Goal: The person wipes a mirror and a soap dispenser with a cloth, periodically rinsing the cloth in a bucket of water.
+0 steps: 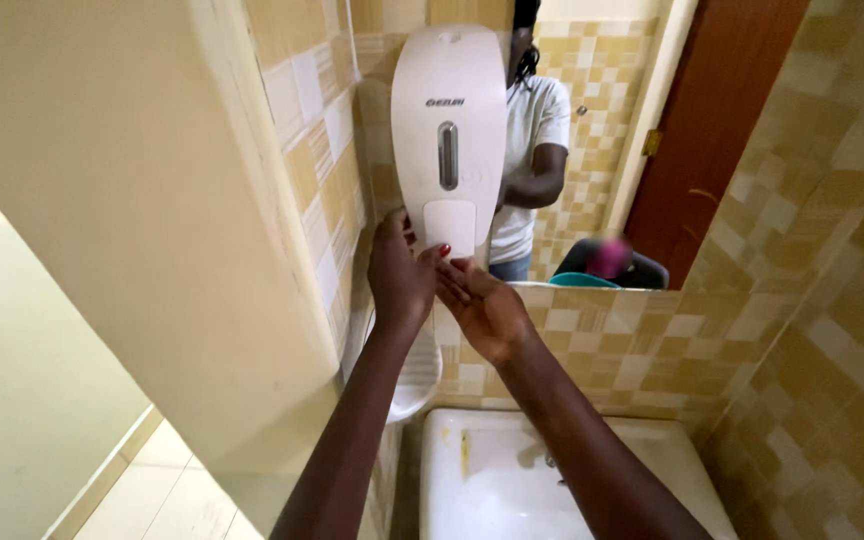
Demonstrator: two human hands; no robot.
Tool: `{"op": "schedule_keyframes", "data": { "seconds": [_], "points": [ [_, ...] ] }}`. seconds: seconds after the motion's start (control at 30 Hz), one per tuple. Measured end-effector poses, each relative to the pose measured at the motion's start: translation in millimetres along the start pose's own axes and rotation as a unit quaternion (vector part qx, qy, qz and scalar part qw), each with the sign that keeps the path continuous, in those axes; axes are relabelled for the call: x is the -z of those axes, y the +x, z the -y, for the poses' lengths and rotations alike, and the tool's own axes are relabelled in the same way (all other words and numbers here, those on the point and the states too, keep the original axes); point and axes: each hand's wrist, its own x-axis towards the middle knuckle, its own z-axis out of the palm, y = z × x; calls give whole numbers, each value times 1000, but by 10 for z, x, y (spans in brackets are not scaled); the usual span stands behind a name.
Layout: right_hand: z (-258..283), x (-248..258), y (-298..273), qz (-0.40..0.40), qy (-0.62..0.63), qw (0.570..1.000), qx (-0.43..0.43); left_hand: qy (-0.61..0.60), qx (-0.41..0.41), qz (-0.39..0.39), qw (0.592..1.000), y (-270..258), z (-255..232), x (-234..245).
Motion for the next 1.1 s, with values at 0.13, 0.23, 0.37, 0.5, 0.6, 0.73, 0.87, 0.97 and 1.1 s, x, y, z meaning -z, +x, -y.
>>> {"op": "schedule_keyframes", "data": {
  "seconds": [0.13, 0.23, 0.37, 0.5, 0.6, 0.73, 0.87, 0.97, 1.1],
  "points": [
    [116, -151, 54, -11, -88, 994, 63, -16, 35, 3, 999, 21, -46, -5],
    [187, -200, 107, -48, -125, 989, 64, 1, 61, -3, 998, 82, -83, -26],
    [157, -190, 187, -76, -166, 980, 79, 8, 65, -23, 998, 119, -89, -55],
    [115, -183, 239, -79, -198, 970, 113, -28, 51, -33, 998, 104, -72, -72],
    [109, -238, 223, -89, -198, 969, 114, -39, 48, -40, 997, 79, -85, -79],
    [180, -288, 39, -81, -187, 976, 82, -47, 94, 23, 994, 84, -67, -6],
    [320, -252, -285, -35, -50, 998, 17, -336, 74, 69, 936, 17, -14, 50],
    [321, 74, -664, -64, -32, 997, 11, -238, 22, -18, 971, -419, -83, 175],
    [45, 1055, -1378, -118, -95, 988, 36, -60, 172, 221, 958, -1637, -240, 413]
  ]
}}
